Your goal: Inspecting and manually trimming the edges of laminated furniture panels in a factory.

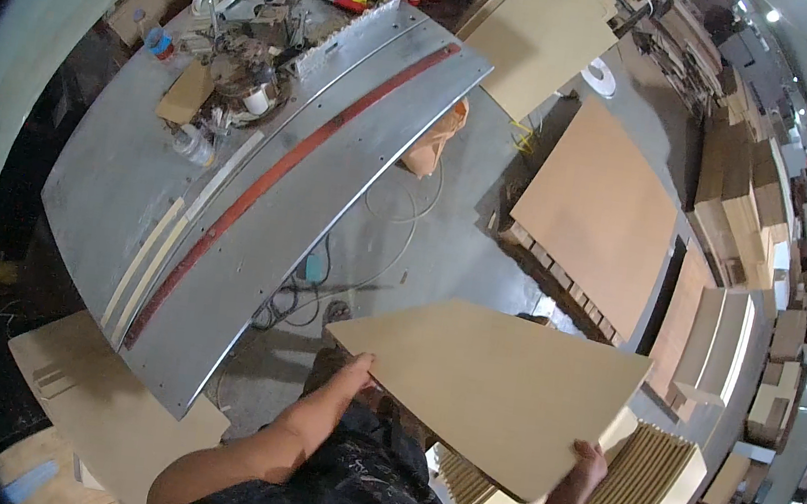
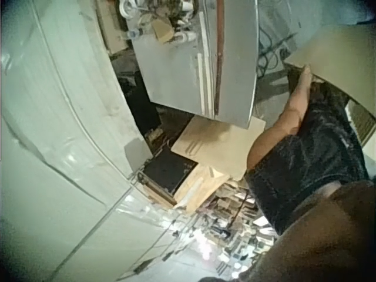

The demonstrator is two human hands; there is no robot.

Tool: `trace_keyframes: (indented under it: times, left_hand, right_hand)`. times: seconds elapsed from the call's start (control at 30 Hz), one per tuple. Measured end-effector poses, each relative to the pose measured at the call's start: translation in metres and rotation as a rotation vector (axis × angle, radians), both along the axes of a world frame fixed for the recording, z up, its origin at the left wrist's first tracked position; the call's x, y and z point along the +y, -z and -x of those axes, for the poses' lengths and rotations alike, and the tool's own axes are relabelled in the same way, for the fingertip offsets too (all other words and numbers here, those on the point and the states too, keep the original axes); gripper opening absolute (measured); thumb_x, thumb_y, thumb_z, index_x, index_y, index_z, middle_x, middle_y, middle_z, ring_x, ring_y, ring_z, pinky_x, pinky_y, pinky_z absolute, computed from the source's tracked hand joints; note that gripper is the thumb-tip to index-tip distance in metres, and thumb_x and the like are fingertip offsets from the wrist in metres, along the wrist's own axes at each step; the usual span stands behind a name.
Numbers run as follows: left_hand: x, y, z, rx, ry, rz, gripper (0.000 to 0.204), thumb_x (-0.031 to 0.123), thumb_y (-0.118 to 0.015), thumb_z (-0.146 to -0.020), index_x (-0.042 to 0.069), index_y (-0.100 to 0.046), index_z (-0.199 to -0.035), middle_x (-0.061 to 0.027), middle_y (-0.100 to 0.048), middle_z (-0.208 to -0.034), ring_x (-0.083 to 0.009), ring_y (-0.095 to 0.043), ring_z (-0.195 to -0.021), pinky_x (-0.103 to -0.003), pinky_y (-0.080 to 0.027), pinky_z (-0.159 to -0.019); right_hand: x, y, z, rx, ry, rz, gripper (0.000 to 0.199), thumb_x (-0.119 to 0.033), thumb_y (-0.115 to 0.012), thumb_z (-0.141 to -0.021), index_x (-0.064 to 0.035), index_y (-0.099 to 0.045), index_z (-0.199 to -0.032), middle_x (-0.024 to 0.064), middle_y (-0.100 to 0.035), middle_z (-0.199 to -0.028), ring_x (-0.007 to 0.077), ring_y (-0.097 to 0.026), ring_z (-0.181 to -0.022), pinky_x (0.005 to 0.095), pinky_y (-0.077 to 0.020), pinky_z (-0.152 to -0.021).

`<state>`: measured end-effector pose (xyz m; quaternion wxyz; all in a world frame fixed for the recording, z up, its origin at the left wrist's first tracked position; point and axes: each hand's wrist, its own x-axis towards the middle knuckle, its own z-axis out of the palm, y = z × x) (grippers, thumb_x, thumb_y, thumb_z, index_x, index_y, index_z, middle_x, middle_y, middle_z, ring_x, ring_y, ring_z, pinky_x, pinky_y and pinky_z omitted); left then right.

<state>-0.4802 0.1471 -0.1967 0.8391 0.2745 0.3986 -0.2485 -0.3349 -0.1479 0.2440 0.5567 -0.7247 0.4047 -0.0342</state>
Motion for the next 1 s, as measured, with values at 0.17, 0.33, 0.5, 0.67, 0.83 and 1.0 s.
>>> trace_keyframes:
  times: [0.17,0.33,0.5,0.67,0.83,1.0]
  left_hand:
    - [-0.052,-0.042,-0.086,-0.02,0.178,-0.17,0.028,0.025,-0.058,-0.092,0.003,-0.06,-0.11,-0.0117,-0.065,-0.094,-0.0276,-0.063,-0.088,-0.04,-0.051,-0.073]
    - [-0.089,-0.05,-0.128,-0.02,0.224,-0.223,0.029,0.026,-0.058,-0.092,0.002,-0.06,-0.109,-0.0122,-0.065,-0.093,-0.0275,-0.064,-0.087,-0.04,-0.051,-0.072]
    - [-0.108,-0.041,-0.155,0.028,0.215,-0.285,0.03,0.027,-0.058,-0.092,0.002,-0.06,-0.107,-0.0128,-0.065,-0.092,-0.0275,-0.064,-0.086,-0.04,-0.051,-0.071]
    - [-0.117,-0.019,-0.171,0.096,0.169,-0.387,0.031,0.029,-0.058,-0.092,0.001,-0.061,-0.106,-0.0133,-0.065,-0.091,-0.0274,-0.064,-0.085,-0.04,-0.051,-0.069]
    - [-0.122,0.001,-0.18,0.163,0.175,-0.494,0.032,0.03,-0.058,-0.092,0.0,-0.061,-0.104,-0.0139,-0.065,-0.09,-0.0273,-0.064,-0.084,-0.04,-0.051,-0.068]
    - [-0.12,0.023,-0.191,0.223,0.251,-0.554,0.034,0.031,-0.058,-0.092,0.0,-0.061,-0.103,-0.0144,-0.065,-0.089,-0.0272,-0.065,-0.083,-0.04,-0.051,-0.066]
  right_hand:
    - [0.031,0.063,-0.072,-0.172,-0.181,-0.087,0.022,0.004,-0.056,-0.067,0.0112,-0.061,-0.087,0.0115,-0.063,-0.08,0.0191,-0.06,-0.068,0.0306,-0.0493,-0.064]
    - [0.046,0.102,-0.131,-0.224,-0.311,-0.137,0.031,0.003,-0.062,-0.071,0.0086,-0.064,-0.102,0.0095,-0.066,-0.087,0.015,-0.061,-0.071,0.0277,-0.0479,-0.063]
    - [0.043,0.143,-0.168,-0.154,-0.558,0.011,0.039,-0.003,-0.064,-0.074,0.0081,-0.063,-0.111,0.0087,-0.065,-0.086,0.0128,-0.057,-0.07,0.0252,-0.0455,-0.063]
    - [0.069,0.165,-0.187,-0.231,-0.632,-0.069,0.04,0.002,-0.058,-0.078,0.0058,-0.061,-0.118,0.0078,-0.069,-0.094,0.012,-0.061,-0.081,0.0267,-0.0496,-0.071]
    - [0.074,0.196,-0.195,-0.137,-0.734,0.044,0.037,-0.003,-0.058,-0.08,0.0019,-0.062,-0.117,0.0066,-0.067,-0.077,0.0076,-0.055,-0.068,0.0263,-0.0466,-0.062]
    - [0.096,0.204,-0.2,-0.099,-0.766,0.164,0.034,-0.008,-0.059,-0.079,0.0011,-0.062,-0.112,0.0082,-0.058,-0.065,0.0062,-0.046,-0.062,0.0251,-0.0438,-0.059]
